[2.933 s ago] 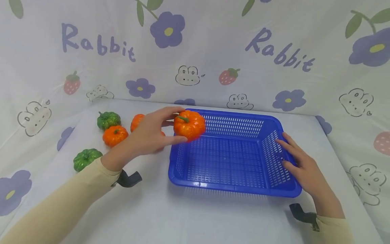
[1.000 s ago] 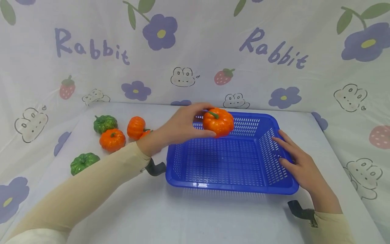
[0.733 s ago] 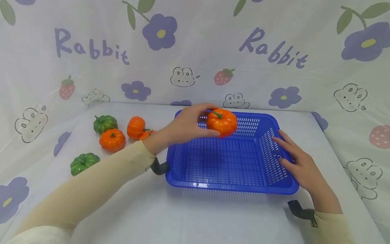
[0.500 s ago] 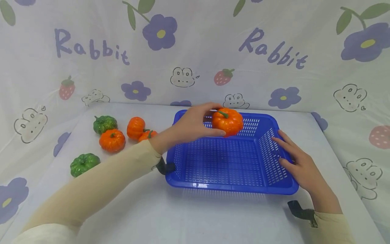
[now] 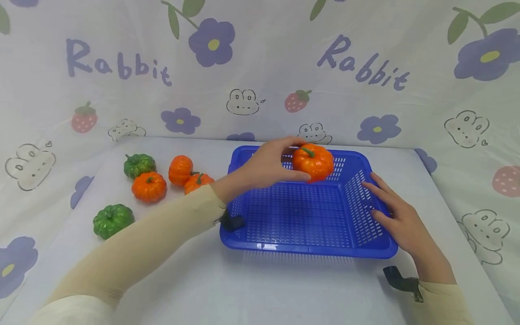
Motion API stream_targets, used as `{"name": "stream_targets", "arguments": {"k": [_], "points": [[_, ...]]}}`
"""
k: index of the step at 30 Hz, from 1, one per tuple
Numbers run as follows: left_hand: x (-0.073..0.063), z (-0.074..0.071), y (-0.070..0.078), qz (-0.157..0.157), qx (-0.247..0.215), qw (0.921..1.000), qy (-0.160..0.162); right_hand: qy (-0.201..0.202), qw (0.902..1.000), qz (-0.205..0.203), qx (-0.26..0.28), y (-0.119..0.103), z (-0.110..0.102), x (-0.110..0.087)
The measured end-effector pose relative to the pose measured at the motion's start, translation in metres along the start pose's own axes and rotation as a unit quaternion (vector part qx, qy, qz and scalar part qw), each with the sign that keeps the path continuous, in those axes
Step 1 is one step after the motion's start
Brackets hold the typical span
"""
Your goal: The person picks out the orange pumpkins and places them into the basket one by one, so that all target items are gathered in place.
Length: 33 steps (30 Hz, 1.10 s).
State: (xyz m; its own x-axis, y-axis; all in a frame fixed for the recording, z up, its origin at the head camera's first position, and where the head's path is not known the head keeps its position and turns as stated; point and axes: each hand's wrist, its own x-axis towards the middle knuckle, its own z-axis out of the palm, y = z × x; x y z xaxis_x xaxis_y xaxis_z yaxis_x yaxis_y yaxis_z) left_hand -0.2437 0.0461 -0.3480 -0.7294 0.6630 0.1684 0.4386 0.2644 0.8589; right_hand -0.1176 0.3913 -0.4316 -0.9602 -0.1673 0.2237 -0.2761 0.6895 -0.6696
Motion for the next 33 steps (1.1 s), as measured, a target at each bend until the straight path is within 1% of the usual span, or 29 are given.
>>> {"name": "stream_targets", "arguments": {"k": [5, 11, 15, 19, 23, 28, 33], "points": [[0.006, 0.005, 0.0, -0.018, -0.002, 0.9998, -0.007, 0.0, 1.0, 0.0, -0.001, -0.001, 0.0, 0.0], [0.014, 0.012, 0.001, -0.026, 0.011, 0.9996, -0.01, -0.001, 1.0, -0.002, 0.001, -0.001, 0.0, 0.0], [0.02, 0.016, 0.0, -0.021, 0.012, 0.9997, -0.007, -0.002, 1.0, -0.003, -0.001, -0.002, 0.0, -0.001], [0.024, 0.019, -0.002, -0.014, 0.004, 0.9999, -0.005, -0.003, 1.0, -0.002, -0.003, -0.001, 0.0, 0.0], [0.028, 0.022, -0.006, -0.007, 0.0, 1.0, -0.004, -0.005, 1.0, 0.0, -0.002, -0.001, 0.001, 0.001], [0.036, 0.027, -0.01, 0.006, 0.02, 0.9997, -0.011, -0.003, 1.0, 0.005, -0.008, -0.002, 0.001, 0.001], [0.045, 0.037, -0.013, 0.0, 0.045, 0.9985, -0.031, -0.005, 0.9999, 0.004, -0.008, -0.002, 0.0, 0.001]]}}
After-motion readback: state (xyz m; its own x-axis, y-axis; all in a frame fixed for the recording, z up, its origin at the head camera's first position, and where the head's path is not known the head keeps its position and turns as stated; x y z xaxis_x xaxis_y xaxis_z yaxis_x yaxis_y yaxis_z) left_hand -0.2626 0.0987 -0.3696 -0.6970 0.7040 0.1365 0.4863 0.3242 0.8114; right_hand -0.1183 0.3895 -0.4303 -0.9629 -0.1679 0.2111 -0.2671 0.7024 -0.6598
